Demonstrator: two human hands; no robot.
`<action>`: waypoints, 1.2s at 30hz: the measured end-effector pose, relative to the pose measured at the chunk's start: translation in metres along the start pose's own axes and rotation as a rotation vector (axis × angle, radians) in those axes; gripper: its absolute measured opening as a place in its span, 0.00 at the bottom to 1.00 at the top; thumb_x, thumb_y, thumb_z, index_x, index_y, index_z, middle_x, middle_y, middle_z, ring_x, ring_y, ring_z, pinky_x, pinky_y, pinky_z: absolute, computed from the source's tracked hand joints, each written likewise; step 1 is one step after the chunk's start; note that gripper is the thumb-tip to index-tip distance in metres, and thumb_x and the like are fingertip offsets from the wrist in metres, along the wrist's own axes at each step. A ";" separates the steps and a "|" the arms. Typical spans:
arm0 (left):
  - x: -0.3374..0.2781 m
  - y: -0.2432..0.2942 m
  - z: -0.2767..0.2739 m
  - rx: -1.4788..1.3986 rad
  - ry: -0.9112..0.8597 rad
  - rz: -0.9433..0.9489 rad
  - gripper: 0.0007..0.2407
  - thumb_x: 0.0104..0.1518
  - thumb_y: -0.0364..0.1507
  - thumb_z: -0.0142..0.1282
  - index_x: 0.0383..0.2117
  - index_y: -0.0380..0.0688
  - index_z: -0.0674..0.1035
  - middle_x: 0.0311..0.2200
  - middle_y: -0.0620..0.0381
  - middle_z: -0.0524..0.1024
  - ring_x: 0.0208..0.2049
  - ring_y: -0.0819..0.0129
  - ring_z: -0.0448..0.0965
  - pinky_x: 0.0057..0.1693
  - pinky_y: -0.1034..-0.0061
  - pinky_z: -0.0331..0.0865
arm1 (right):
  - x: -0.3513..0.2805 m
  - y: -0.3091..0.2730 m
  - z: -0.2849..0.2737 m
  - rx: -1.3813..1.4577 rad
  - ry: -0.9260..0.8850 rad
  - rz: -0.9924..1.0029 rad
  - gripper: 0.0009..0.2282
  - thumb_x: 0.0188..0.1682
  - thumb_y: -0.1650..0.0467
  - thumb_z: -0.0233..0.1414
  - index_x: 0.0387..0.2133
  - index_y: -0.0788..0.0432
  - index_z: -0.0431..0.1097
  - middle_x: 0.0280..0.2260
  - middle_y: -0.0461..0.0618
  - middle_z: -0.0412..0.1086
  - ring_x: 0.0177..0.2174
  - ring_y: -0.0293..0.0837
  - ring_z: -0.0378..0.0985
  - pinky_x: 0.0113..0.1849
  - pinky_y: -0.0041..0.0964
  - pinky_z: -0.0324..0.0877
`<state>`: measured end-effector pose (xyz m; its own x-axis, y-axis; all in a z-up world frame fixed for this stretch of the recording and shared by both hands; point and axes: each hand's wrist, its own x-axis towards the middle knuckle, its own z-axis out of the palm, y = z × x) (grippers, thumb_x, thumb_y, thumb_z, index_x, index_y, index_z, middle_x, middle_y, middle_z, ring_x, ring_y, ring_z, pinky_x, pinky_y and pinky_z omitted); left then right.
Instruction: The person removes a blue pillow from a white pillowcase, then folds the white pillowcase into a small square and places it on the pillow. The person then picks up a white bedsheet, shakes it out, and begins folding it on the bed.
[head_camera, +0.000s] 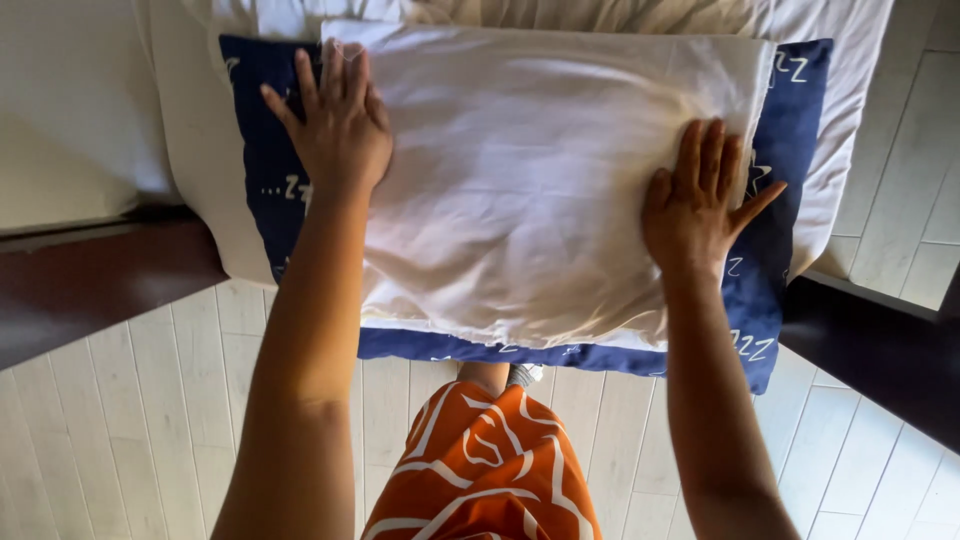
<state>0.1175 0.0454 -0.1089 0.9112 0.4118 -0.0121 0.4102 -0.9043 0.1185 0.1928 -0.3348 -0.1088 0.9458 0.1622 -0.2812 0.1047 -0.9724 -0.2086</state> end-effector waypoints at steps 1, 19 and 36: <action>-0.003 0.001 0.007 0.012 0.002 -0.027 0.21 0.71 0.37 0.35 0.70 0.55 0.64 0.72 0.55 0.57 0.73 0.44 0.45 0.67 0.31 0.26 | -0.002 -0.012 0.017 0.010 0.033 -0.109 0.29 0.59 0.58 0.36 0.74 0.46 0.43 0.74 0.47 0.39 0.72 0.50 0.38 0.63 0.74 0.24; 0.016 0.022 0.000 -0.011 -0.084 -0.142 0.21 0.67 0.38 0.39 0.67 0.59 0.67 0.71 0.58 0.58 0.73 0.43 0.46 0.67 0.29 0.25 | 0.110 0.027 -0.032 -0.036 -0.032 -0.042 0.26 0.58 0.52 0.29 0.70 0.38 0.49 0.72 0.46 0.40 0.70 0.52 0.32 0.60 0.72 0.19; 0.029 0.219 0.071 -0.226 0.206 0.338 0.22 0.60 0.40 0.48 0.58 0.43 0.73 0.61 0.45 0.69 0.65 0.47 0.62 0.65 0.36 0.50 | 0.115 0.034 -0.013 0.001 0.026 0.049 0.26 0.60 0.51 0.32 0.72 0.35 0.43 0.74 0.40 0.38 0.72 0.50 0.33 0.63 0.70 0.21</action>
<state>0.2361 -0.1487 -0.1537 0.9566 0.1328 0.2594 0.0521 -0.9537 0.2961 0.3095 -0.3516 -0.1359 0.9575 0.1095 -0.2668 0.0574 -0.9790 -0.1958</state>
